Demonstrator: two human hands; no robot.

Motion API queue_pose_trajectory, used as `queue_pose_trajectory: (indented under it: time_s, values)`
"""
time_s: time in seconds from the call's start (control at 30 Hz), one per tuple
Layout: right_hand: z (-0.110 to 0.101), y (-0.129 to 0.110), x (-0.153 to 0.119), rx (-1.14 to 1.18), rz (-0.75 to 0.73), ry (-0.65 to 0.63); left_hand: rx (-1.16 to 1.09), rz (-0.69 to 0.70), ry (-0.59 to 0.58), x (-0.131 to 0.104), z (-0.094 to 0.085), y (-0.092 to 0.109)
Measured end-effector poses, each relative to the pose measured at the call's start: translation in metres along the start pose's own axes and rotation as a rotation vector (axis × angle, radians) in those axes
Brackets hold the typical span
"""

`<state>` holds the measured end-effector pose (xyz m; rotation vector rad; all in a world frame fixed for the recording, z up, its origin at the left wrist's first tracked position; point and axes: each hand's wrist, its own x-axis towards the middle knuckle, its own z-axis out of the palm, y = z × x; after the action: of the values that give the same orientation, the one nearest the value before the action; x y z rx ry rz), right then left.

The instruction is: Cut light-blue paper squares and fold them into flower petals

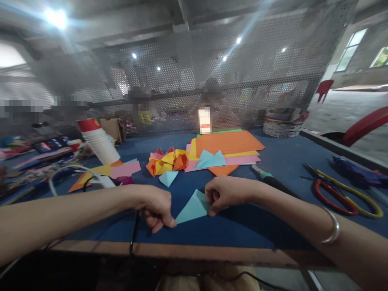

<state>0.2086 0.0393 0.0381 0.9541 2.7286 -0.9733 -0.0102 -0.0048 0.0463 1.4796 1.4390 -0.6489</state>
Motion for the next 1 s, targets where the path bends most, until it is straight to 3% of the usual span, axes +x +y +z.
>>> queue_pose_trajectory:
  time_s: [0.37, 0.57, 0.73, 1.0]
  values:
    - [0.000, -0.001, 0.001, 0.009, 0.005, -0.001, -0.036, 0.096, -0.091, -0.010, -0.004, -0.014]
    - [-0.001, -0.003, 0.000, 0.000, 0.015, 0.008, -0.014, 0.195, 0.017, -0.012, -0.002, 0.013]
    - [-0.001, -0.003, 0.000, -0.010, 0.015, 0.009, 0.071, 0.110, 0.056, 0.000, 0.003, 0.040]
    - [-0.001, -0.001, 0.000, 0.007, 0.005, -0.011, 0.030, 0.028, -0.001, 0.005, -0.001, 0.047]
